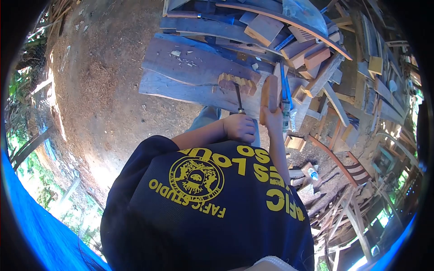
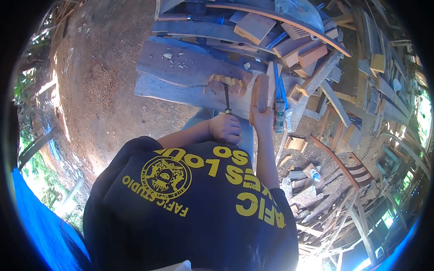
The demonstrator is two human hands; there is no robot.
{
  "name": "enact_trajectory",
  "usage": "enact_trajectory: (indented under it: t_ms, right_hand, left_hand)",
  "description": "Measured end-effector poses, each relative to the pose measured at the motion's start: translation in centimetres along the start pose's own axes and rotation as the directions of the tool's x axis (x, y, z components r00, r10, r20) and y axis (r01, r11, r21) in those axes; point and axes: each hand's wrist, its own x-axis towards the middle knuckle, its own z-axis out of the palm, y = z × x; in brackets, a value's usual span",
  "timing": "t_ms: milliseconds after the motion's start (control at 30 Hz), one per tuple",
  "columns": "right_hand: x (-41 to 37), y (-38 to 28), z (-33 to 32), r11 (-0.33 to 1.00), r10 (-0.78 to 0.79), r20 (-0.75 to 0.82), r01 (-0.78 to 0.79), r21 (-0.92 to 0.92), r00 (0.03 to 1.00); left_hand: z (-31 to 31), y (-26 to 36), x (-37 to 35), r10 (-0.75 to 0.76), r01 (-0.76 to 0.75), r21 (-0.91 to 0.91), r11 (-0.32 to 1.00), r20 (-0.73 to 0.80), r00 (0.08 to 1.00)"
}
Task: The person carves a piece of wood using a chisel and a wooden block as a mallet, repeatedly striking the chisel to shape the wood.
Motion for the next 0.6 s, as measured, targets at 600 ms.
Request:
enact_trajectory:
  t_ms: [600]
  right_hand:
    - [-3.5, -6.9, 0.5, 0.74, 0.172, 0.79, -0.606, 0.291, 0.589]
  left_hand:
    - [2.5, -2.8, -0.8, 0.144, -0.143, 0.019, 0.99, -0.141, 0.979]
